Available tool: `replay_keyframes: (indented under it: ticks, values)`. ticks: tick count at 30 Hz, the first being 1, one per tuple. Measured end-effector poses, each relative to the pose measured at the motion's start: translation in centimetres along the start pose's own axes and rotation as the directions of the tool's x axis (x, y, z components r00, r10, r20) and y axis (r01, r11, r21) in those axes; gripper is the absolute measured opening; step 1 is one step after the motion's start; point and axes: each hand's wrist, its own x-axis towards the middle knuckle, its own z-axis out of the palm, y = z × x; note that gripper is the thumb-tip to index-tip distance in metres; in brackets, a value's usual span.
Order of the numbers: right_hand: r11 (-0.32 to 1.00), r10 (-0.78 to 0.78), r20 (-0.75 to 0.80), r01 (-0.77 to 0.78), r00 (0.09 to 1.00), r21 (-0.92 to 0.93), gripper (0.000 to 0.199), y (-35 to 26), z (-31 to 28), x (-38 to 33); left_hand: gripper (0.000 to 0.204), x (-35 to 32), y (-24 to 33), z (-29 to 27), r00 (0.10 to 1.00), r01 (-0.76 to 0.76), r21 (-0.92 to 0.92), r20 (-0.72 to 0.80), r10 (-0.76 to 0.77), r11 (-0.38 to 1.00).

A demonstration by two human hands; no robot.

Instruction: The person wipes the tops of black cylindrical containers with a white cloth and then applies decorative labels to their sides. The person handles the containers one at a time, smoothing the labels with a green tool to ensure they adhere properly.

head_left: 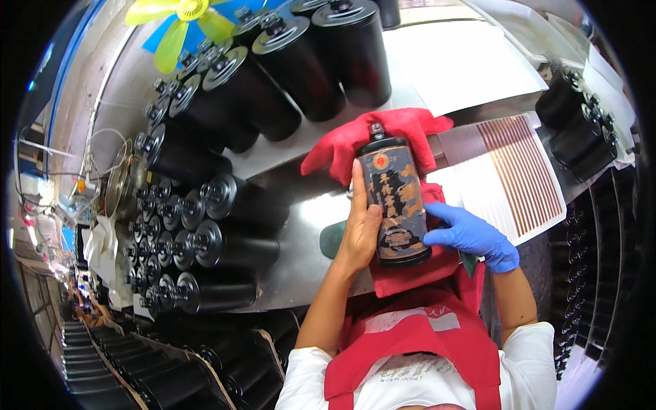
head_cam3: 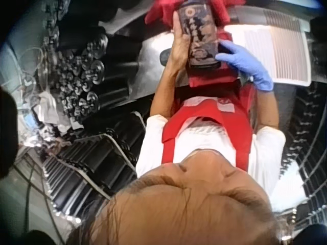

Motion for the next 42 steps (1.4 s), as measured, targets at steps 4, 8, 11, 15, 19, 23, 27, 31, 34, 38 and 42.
replay_keyframes:
  ticks: [4, 8, 11, 15, 19, 23, 27, 31, 34, 38, 42]
  values:
    - [0.981, -0.139, 0.09, 0.149, 0.986, -0.121, 0.061, -0.2, -1.1, -1.1, 0.064, -0.1, 3.4, 1.8, 0.996, 0.012, 0.018, -0.089, -0.01, 1.0]
    - [0.999, 0.03, 0.001, -0.03, 1.0, 0.046, 0.054, -0.8, -0.8, 0.0, 0.083, -1.3, 4.0, 3.5, 0.995, 0.017, 0.414, -0.101, 0.027, 0.91]
    - [0.927, -0.349, -0.093, 0.329, 0.933, -0.179, 0.049, 1.7, 0.3, 1.9, 0.093, -1.5, 4.1, 4.3, 0.996, 0.014, 0.432, -0.084, 0.024, 0.902]
    - [0.989, 0.037, 0.085, -0.049, 0.996, 0.142, 0.049, 0.2, -1.4, 0.7, 0.1, -1.6, 4.4, 4.2, 0.995, 0.073, 0.381, -0.093, -0.041, 0.922]
    - [0.918, -0.395, -0.088, 0.388, 0.915, -0.082, 0.047, 1.4, 0.5, 2.3, 0.103, -1.2, 5.2, 5.1, 0.995, 0.075, 0.443, -0.091, -0.038, 0.893]
    - [0.99, -0.019, 0.174, -0.006, 0.985, 0.143, 0.049, 1.4, -2.0, 2.1, 0.104, -1.2, 4.8, 4.8, 0.995, 0.053, 0.431, -0.095, -0.013, 0.901]
    - [0.995, -0.094, 0.044, 0.092, 0.995, 0.046, 0.046, -0.5, -1.2, 1.5, 0.1, -1.2, 4.9, 4.7, 0.987, 0.104, 0.119, -0.132, -0.089, 0.987]
    - [0.991, -0.041, 0.095, 0.028, 0.995, 0.133, 0.049, 0.0, -1.3, 1.9, 0.079, -0.9, 3.9, 4.2, 0.971, 0.135, -0.13, -0.181, -0.157, 0.982]
    - [0.986, -0.014, 0.138, -0.009, 0.99, 0.165, 0.049, 1.6, -2.4, 2.3, 0.078, -0.6, 4.0, 4.3, 0.98, 0.124, -0.237, -0.124, -0.156, 0.964]
    - [0.968, -0.244, 0.01, 0.245, 0.97, -0.059, 0.047, 1.4, -0.9, 2.5, 0.08, -0.6, 4.0, 4.1, 0.98, 0.139, -0.152, -0.119, -0.157, 0.979]
    - [0.988, -0.05, 0.165, 0.024, 0.985, 0.152, 0.049, 0.9, -2.1, 1.8, 0.081, -0.6, 4.2, 4.0, 0.982, 0.152, -0.03, -0.106, -0.154, 0.988]
